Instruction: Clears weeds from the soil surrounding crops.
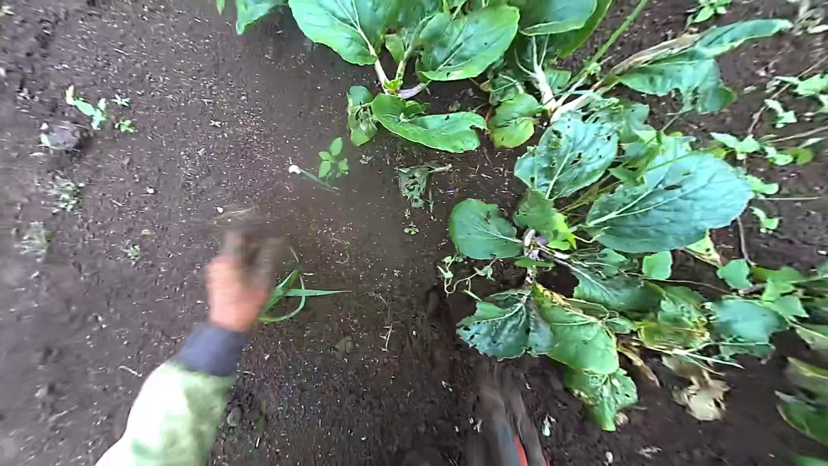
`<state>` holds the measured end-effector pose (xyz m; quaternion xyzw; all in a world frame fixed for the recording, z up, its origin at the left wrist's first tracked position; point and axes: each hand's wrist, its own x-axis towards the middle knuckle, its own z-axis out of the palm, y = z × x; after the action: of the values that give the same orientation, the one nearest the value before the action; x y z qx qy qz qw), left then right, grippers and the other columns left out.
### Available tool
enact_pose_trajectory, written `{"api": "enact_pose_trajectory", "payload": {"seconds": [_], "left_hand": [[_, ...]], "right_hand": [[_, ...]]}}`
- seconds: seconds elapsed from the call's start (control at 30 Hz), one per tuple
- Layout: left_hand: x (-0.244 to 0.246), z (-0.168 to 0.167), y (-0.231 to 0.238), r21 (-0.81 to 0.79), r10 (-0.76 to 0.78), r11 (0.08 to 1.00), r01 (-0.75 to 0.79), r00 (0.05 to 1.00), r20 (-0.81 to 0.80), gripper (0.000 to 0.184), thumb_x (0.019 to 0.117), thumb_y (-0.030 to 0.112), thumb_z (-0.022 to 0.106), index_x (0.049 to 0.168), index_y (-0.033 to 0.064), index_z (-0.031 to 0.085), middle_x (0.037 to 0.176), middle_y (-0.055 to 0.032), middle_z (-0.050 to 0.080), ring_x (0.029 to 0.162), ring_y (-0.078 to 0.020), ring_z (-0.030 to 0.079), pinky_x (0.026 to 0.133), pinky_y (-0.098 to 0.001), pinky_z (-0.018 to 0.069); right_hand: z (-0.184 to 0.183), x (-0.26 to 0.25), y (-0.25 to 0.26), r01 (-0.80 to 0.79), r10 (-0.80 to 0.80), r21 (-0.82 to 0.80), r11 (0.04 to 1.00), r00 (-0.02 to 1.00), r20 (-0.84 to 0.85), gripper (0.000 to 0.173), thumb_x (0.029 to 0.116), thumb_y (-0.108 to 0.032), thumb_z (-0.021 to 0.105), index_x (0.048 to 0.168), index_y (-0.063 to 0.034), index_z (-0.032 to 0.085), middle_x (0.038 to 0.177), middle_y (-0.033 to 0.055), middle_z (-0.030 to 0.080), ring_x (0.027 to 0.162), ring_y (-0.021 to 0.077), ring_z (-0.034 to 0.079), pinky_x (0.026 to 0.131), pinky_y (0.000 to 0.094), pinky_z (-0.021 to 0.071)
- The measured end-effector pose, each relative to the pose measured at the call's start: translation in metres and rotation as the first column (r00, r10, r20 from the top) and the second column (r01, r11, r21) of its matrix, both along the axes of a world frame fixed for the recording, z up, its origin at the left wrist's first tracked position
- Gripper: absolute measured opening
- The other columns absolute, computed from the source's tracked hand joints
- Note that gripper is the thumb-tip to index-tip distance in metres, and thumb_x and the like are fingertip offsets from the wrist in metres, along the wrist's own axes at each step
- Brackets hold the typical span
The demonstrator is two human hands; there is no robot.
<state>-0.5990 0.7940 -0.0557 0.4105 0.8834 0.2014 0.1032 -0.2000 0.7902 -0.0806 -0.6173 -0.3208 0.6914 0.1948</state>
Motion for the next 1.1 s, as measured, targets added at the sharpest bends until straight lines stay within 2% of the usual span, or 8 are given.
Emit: {"api": "enact_pose_trajectory", "payload": {"seconds": [0.1, 0.2, 0.33, 0.47, 0.63, 0.8, 1.0, 1.1], "left_hand": [[0.032, -0.026, 0.087, -0.373, -0.307, 0.890, 0.262, 0.949, -0.066, 0.054, 0.0963, 0.026, 0.070, 0.148, 0.0206, 0.055, 0.155, -0.0117, 0.050, 0.093, -0.0403, 0.072, 0.076, -0.0628, 0.0581], [0.018, -0.073, 0.153, -0.573, -0.319, 0.787, 0.231, 0.946, -0.057, 0.084, 0.0953, 0.011, 0.064, 0.164, 0.0367, 0.024, 0.172, -0.0118, 0.016, 0.089, -0.0455, 0.072, 0.073, -0.0643, 0.0580], [-0.019, -0.088, 0.159, -0.626, -0.250, 0.760, 0.173, 0.968, -0.036, 0.052, 0.1005, 0.022, 0.060, 0.149, 0.0089, 0.046, 0.126, -0.0294, 0.064, 0.104, -0.0488, 0.068, 0.084, -0.0658, 0.0545], [-0.040, -0.095, 0.136, -0.462, -0.209, 0.867, 0.185, 0.978, 0.000, 0.026, 0.0920, 0.018, 0.069, 0.116, 0.0066, 0.068, 0.102, -0.0232, 0.071, 0.098, -0.0457, 0.069, 0.079, -0.0668, 0.0549], [-0.068, -0.063, 0.055, -0.389, 0.008, 0.921, -0.024, 0.999, -0.044, 0.038, 0.0980, 0.019, 0.061, 0.135, 0.0084, 0.060, 0.110, -0.0265, 0.070, 0.103, -0.0493, 0.068, 0.085, -0.0704, 0.0523], [-0.017, -0.059, -0.173, -0.318, 0.427, 0.843, -0.434, 0.899, -0.096, 0.041, 0.0997, 0.016, 0.057, 0.134, -0.0065, 0.059, 0.109, -0.0317, 0.070, 0.102, -0.0491, 0.069, 0.092, -0.0686, 0.0521], [0.091, -0.109, -0.206, -0.397, 0.798, 0.574, -0.716, 0.597, 0.076, 0.052, 0.1075, 0.023, 0.049, 0.153, -0.0012, 0.041, 0.127, -0.0281, 0.067, 0.119, -0.0435, 0.066, 0.106, -0.0607, 0.0480], [0.080, -0.104, -0.194, -0.483, 0.832, 0.527, -0.699, 0.540, 0.126, 0.054, 0.1068, 0.024, 0.049, 0.155, 0.0013, 0.040, 0.130, -0.0269, 0.066, 0.122, -0.0424, 0.064, 0.109, -0.0584, 0.0467]], "right_hand": [[-0.040, -0.065, 0.047, -0.064, 0.020, 0.157, 0.986, 0.964, 0.265, 0.036, 0.1072, -0.032, 0.052, 0.127, -0.0024, 0.059, 0.065, 0.0060, 0.063, 0.045, 0.0167, 0.058, 0.040, 0.0370, 0.0526], [-0.018, -0.047, 0.052, -0.513, 0.228, 0.342, 0.787, 0.757, 0.613, 0.042, 0.1001, -0.024, 0.063, 0.129, 0.0053, 0.067, 0.107, 0.0255, 0.074, 0.095, 0.0414, 0.073, 0.085, 0.0632, 0.0555], [0.015, -0.014, 0.027, -0.526, 0.440, 0.298, 0.797, 0.843, 0.311, 0.047, 0.1043, -0.019, 0.058, 0.143, 0.0075, 0.053, 0.133, 0.0192, 0.066, 0.123, 0.0221, 0.065, 0.108, 0.0408, 0.0508], [-0.036, -0.131, 0.063, -0.252, 0.252, 0.078, 0.965, 0.968, 0.013, 0.045, 0.1067, -0.039, 0.052, 0.145, -0.0167, 0.056, 0.069, 0.0095, 0.063, 0.048, 0.0186, 0.057, 0.042, 0.0385, 0.0527], [-0.029, -0.227, 0.126, -0.636, 0.531, 0.170, 0.753, 0.740, 0.414, 0.053, 0.1032, -0.045, 0.056, 0.149, -0.0180, 0.056, 0.115, 0.0177, 0.074, 0.105, 0.0357, 0.071, 0.094, 0.0610, 0.0525], [-0.025, -0.164, 0.094, -0.197, 0.175, 0.215, 0.957, 0.978, 0.117, 0.044, 0.1079, -0.036, 0.051, 0.143, -0.0098, 0.054, 0.069, 0.0088, 0.066, 0.046, 0.0194, 0.060, 0.040, 0.0398, 0.0540], [-0.052, -0.219, 0.119, -0.482, 0.432, 0.173, 0.859, 0.864, 0.259, 0.053, 0.1047, -0.045, 0.055, 0.145, -0.0118, 0.055, 0.091, 0.0150, 0.069, 0.061, 0.0238, 0.064, 0.057, 0.0479, 0.0570], [-0.035, -0.176, 0.075, -0.458, 0.430, 0.175, 0.872, 0.886, 0.177, 0.049, 0.1066, -0.040, 0.053, 0.144, -0.0091, 0.053, 0.074, 0.0076, 0.066, 0.049, 0.0172, 0.060, 0.044, 0.0395, 0.0548]]}}
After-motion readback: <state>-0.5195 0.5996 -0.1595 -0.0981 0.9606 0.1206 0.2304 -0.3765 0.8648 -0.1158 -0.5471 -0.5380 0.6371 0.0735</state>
